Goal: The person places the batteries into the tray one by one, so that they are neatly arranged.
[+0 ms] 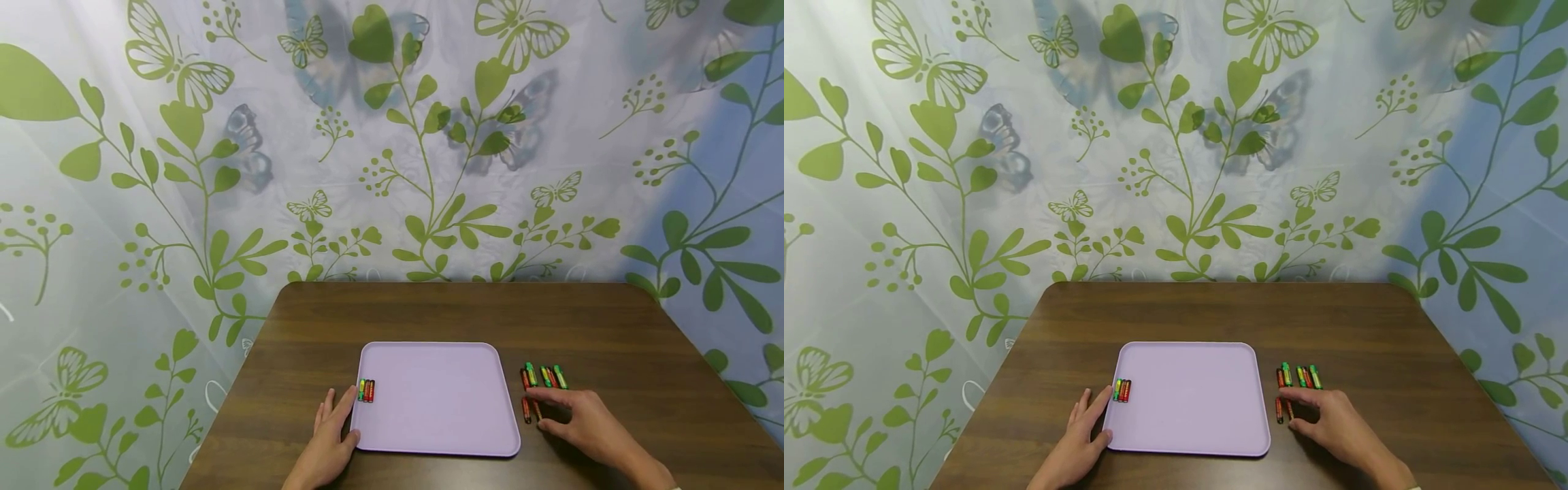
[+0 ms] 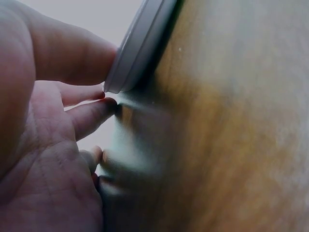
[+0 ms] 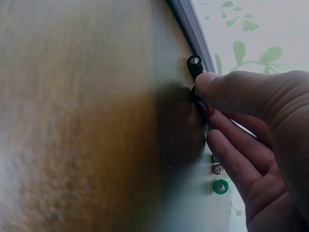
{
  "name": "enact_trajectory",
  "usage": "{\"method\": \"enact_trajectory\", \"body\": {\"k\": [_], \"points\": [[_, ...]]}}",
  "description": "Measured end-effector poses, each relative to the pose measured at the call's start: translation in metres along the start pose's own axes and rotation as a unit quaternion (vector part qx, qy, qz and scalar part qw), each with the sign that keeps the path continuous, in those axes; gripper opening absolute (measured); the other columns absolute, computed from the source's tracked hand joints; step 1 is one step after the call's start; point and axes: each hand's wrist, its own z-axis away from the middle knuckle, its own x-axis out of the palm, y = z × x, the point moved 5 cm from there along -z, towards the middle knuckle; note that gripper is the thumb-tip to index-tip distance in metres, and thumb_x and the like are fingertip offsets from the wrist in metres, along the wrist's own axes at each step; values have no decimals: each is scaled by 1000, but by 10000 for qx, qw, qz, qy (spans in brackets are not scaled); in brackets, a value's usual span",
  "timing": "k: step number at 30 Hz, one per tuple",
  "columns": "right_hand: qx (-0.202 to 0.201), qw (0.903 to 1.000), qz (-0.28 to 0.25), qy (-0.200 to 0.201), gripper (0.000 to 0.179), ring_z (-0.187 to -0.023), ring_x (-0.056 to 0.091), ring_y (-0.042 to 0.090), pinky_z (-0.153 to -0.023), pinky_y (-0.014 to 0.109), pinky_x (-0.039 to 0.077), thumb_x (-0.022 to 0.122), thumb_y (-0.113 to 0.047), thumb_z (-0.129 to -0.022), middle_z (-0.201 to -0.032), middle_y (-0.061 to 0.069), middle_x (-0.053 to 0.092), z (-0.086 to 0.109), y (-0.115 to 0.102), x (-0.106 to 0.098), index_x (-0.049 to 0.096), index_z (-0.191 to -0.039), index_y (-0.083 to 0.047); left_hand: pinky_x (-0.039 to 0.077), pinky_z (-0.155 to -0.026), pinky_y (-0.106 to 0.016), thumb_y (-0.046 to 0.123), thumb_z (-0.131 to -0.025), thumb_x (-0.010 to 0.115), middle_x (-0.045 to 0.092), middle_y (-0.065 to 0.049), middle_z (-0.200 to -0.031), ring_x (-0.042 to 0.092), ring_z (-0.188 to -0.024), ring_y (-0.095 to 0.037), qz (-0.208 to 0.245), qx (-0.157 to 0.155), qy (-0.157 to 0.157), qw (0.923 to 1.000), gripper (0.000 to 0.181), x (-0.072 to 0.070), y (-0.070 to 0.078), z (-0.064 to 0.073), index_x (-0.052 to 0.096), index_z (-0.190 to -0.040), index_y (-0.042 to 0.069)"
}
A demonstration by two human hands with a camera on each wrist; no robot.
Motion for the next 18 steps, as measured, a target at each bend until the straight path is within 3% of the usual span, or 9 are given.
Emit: {"method": "enact_trajectory", "body": {"k": [10, 18], "points": [[-152, 9999, -40, -62, 52, -109, 77, 11, -86, 30, 65, 98, -25, -79, -118, 0, 84, 1, 0, 0, 81, -128, -24, -14, -132, -66, -6, -97, 66, 35, -24, -176, -6, -168, -54, 3, -11, 38, 10000, 76, 0, -1, 0, 41, -168, 2], [-182, 9998, 6, 23, 49, -108, 77, 11, -84, 31, 66, 98, -25, -80, -118, -1, 84, 0, -2, -3, 82, -126, -24, -11, -131, -73, -6, -97, 67, 37, -24, -175, -2, -167, -57, -205, 53, 51, 9998, 75, 0, 0, 0, 42, -167, 1]]}}
